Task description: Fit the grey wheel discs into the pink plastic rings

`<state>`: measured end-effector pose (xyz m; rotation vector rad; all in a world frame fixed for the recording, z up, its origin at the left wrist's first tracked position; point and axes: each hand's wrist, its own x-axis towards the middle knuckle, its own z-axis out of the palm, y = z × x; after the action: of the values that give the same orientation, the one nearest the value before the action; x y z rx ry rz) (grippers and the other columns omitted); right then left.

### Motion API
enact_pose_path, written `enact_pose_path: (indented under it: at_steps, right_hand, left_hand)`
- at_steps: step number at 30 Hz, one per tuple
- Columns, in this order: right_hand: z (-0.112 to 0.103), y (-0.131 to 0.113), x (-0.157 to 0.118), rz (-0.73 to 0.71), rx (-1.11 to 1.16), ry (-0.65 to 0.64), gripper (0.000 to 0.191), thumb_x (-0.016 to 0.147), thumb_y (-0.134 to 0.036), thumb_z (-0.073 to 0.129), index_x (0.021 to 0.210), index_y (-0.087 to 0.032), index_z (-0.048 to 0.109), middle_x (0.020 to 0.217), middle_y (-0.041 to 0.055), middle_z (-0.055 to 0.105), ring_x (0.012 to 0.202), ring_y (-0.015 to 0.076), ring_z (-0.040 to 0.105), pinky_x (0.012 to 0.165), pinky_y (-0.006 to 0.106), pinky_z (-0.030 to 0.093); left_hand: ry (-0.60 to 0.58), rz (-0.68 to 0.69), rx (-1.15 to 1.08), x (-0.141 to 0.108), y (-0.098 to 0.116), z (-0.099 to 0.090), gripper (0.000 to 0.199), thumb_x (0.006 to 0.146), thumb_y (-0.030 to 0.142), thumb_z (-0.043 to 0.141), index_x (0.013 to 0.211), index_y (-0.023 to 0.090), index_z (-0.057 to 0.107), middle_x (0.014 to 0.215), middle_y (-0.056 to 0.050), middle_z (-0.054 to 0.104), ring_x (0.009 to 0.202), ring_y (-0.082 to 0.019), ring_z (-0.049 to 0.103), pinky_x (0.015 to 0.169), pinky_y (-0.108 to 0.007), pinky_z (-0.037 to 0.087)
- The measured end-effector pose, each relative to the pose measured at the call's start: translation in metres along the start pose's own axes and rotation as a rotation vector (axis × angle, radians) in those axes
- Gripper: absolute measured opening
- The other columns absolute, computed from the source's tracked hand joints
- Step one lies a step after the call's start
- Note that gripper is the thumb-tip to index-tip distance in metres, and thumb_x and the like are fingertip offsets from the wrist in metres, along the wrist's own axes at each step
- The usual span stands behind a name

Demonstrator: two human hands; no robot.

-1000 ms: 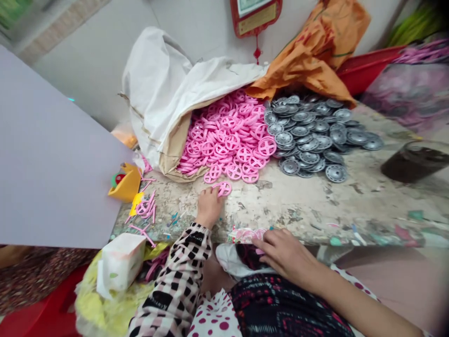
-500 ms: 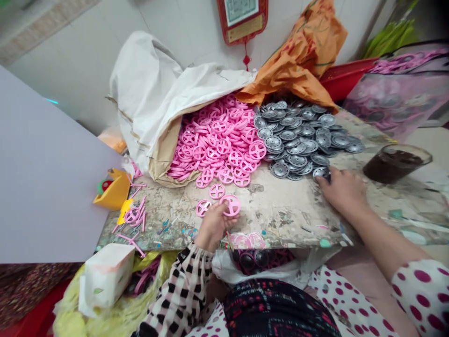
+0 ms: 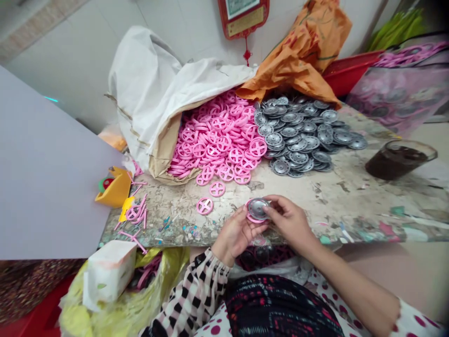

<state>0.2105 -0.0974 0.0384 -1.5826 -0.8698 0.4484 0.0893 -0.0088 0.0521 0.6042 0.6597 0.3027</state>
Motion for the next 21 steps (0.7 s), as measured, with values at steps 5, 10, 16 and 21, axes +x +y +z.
enact_pose_path:
  at_steps: [5, 10, 16, 21]
  right_hand:
    - [0.008, -0.003, -0.020, -0.318, -0.414, -0.043, 0.028, 0.089, -0.030, 0.049, 0.108, -0.020, 0.067, 0.093, 0.0094, 0.055, 0.084, 0.0209, 0.053, 0.076, 0.036, 0.045]
    - [-0.004, -0.016, -0.014, -0.254, -0.356, -0.158, 0.039, 0.089, -0.033, 0.050, 0.125, -0.020, 0.055, 0.098, 0.0087, 0.058, 0.089, 0.0205, 0.056, 0.079, 0.033, 0.047]
    - [0.001, -0.019, -0.010, 0.011, -0.117, -0.246, 0.021, 0.085, -0.031, 0.054, 0.101, -0.023, 0.065, 0.087, 0.0010, 0.066, 0.079, 0.0167, 0.059, 0.072, 0.028, 0.046]
    - [0.008, -0.001, -0.016, 0.125, -0.024, -0.236, 0.024, 0.082, -0.034, 0.055, 0.099, -0.021, 0.065, 0.086, 0.0013, 0.068, 0.079, 0.0173, 0.060, 0.072, 0.028, 0.047]
  left_hand:
    - [-0.025, 0.146, 0.041, -0.012, -0.007, 0.002, 0.023, 0.079, 0.029, 0.067, 0.094, 0.020, 0.052, 0.096, 0.000, 0.062, 0.081, -0.011, 0.062, 0.073, -0.027, 0.056]
    - [-0.068, 0.157, 0.113, -0.016, -0.005, 0.002, 0.031, 0.076, 0.035, 0.069, 0.097, 0.021, 0.050, 0.096, -0.001, 0.061, 0.076, -0.011, 0.063, 0.066, -0.026, 0.056]
    - [-0.007, 0.203, 0.245, -0.018, -0.009, 0.008, 0.035, 0.073, 0.042, 0.069, 0.094, 0.019, 0.053, 0.084, 0.000, 0.061, 0.057, -0.009, 0.059, 0.052, -0.022, 0.051]
    - [0.022, 0.186, 0.446, -0.015, -0.009, -0.006, 0.033, 0.076, 0.044, 0.064, 0.094, 0.018, 0.055, 0.084, 0.000, 0.060, 0.063, -0.011, 0.059, 0.056, -0.024, 0.051]
